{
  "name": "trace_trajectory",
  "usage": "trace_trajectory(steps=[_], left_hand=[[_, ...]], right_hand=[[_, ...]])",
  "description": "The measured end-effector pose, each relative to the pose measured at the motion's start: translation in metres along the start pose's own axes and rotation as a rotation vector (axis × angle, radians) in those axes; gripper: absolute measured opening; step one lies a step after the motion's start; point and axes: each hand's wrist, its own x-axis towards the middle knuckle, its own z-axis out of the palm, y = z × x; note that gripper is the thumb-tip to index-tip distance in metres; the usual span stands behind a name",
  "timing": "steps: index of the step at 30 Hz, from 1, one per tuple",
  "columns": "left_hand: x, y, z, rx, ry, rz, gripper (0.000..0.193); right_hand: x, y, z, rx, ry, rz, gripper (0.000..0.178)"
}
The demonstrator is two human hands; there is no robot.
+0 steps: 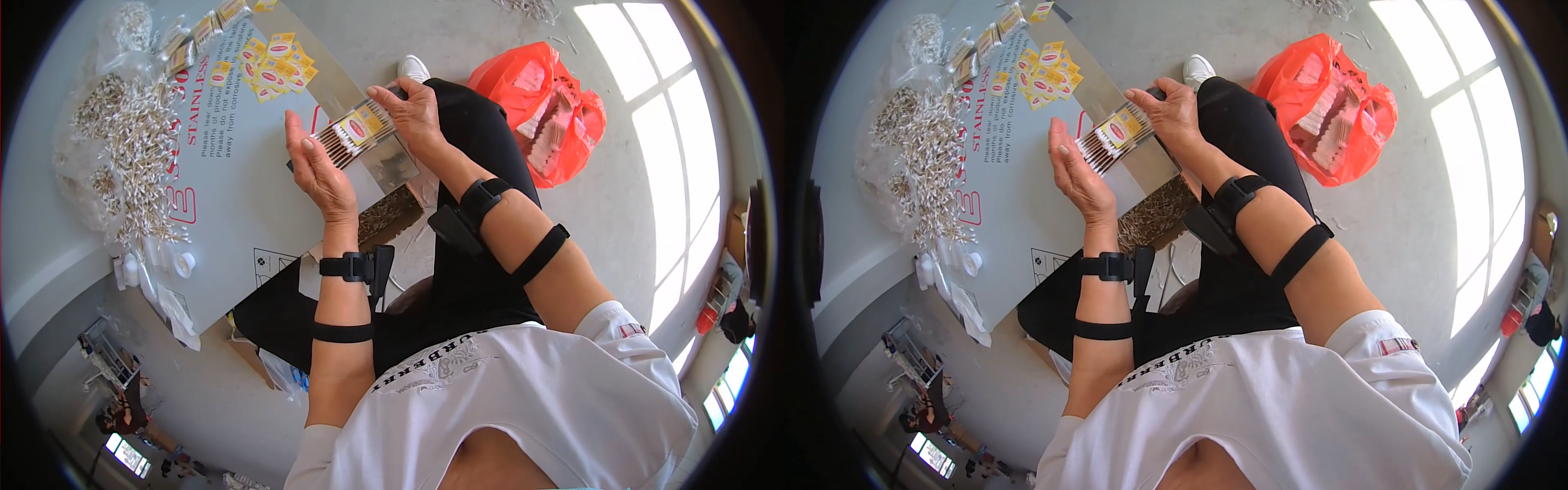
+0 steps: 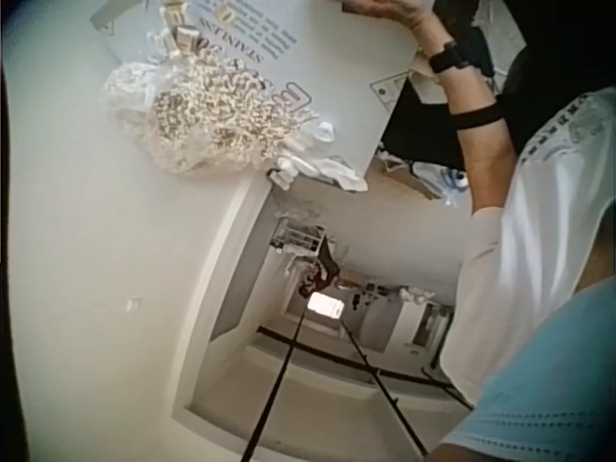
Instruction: The recorder takes cotton swabs and packages them into small plastic containers or sleeves at a workstation.
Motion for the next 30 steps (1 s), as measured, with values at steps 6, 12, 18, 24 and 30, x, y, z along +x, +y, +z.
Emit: trace_trajectory(steps=[6,12,18,24,30], left_hand=[[-0.001,0.005,0.005,-0.016,0.04,-0.005,0.062],[-0.004,0.003,0.01,0.037,0.098,0.016,0.063],[0.0,-0.001,-0.002,-0.047,0.069,0.079,0.062],[0.0,-0.003,0.003,-0.075,0.046,0.033,0.062],[0.0,-0.003,0.01,-0.081,0.098,0.016,0.061]], right_hand=[[-0.004,-0.009,0.0,0.003,-0.034,0.042,0.026],[-0.005,-0.01,-0.002,0.005,-0.033,0.042,0.026],[-0.006,-0.011,0.0,-0.007,-0.027,0.05,0.025],[-0.005,-0.012,0.0,0.009,-0.028,0.062,0.025],[-0.005,-0.009,0.0,0.022,-0.021,0.058,0.024]])
